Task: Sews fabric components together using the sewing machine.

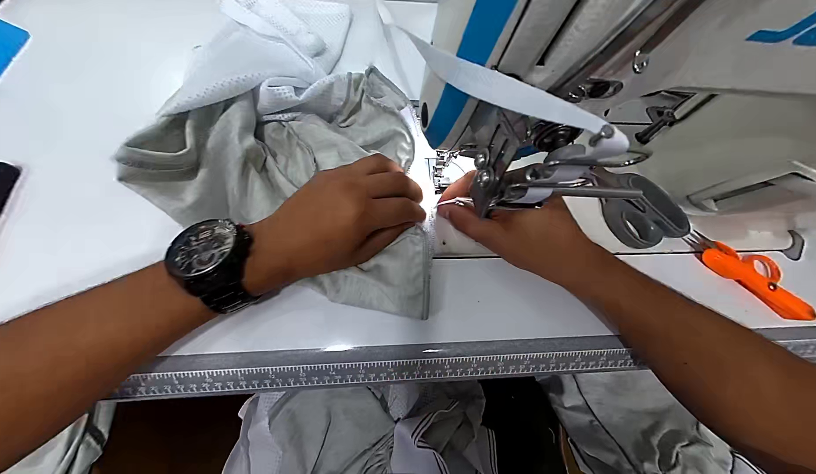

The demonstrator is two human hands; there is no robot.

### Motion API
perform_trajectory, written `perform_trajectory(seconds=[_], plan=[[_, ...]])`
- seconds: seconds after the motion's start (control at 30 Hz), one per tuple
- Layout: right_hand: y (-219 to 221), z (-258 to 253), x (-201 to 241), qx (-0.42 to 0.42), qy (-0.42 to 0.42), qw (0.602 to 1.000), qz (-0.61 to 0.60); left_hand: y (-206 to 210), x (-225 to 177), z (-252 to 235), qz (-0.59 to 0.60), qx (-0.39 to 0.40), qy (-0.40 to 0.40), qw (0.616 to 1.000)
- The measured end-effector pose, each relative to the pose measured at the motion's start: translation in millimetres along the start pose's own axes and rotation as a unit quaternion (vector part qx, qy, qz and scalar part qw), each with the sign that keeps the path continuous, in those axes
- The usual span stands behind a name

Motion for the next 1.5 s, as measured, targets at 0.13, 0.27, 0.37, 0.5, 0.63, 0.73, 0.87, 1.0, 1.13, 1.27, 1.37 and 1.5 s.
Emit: perform_trajectory(seconds=[0.13,0.27,0.37,0.5,0.63,0.73,0.87,1.0,1.13,1.27,1.37,1.5], plan=[[-9,8,6,-0.006,0.010,0.997,-0.081,-2,-4,2,0.001,0.008,-0.013,1.000],[-7,3,11,-0.036,0.013,0.991,-0.128,-3,-4,3,-0.003,0.022,-0.014,1.000],[2,-1,8,-0.022,0.018,0.995,-0.097,-2,-5,1,-0.003,0.003,-0.007,1.000],[8,-5,5,-0.029,0.032,0.999,-0.022,-3,-7,0,-0.007,-0.018,0.002,1.000],[12,-6,5,-0.029,0.057,0.998,0.007,0,-6,2,-0.013,0.005,-0.013,1.000],[10,-3,8,-0.008,0.057,0.997,0.047,3,-7,2,-0.021,0.014,-0.021,0.999],[-4,5,22,-0.078,-0.029,0.990,0.118,3,-4,2,-0.023,0.018,-0.025,0.999],[1,5,17,-0.060,-0.033,0.989,0.133,6,-2,-3,-0.017,0.028,-0.023,0.999],[-3,10,21,-0.078,-0.049,0.983,0.156,7,0,-7,-0.018,0.023,-0.019,0.999],[-2,9,19,-0.093,-0.058,0.979,0.173,8,2,-11,-0.018,0.017,-0.005,1.000],[-1,7,17,-0.091,-0.062,0.977,0.184,8,4,-13,-0.020,0.017,-0.001,1.000],[-2,5,14,-0.105,-0.070,0.975,0.181,7,7,-17,-0.029,0.011,0.000,1.000]])
Point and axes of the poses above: each hand's wrist, its own z-axis away from the middle knuckle, its own y-axis out of the palm, x = y × z, the point moved 4 cm from there along -z, towards the middle knuckle, and after that the axes turned 3 degrees about -y, right-handed, at the moved point
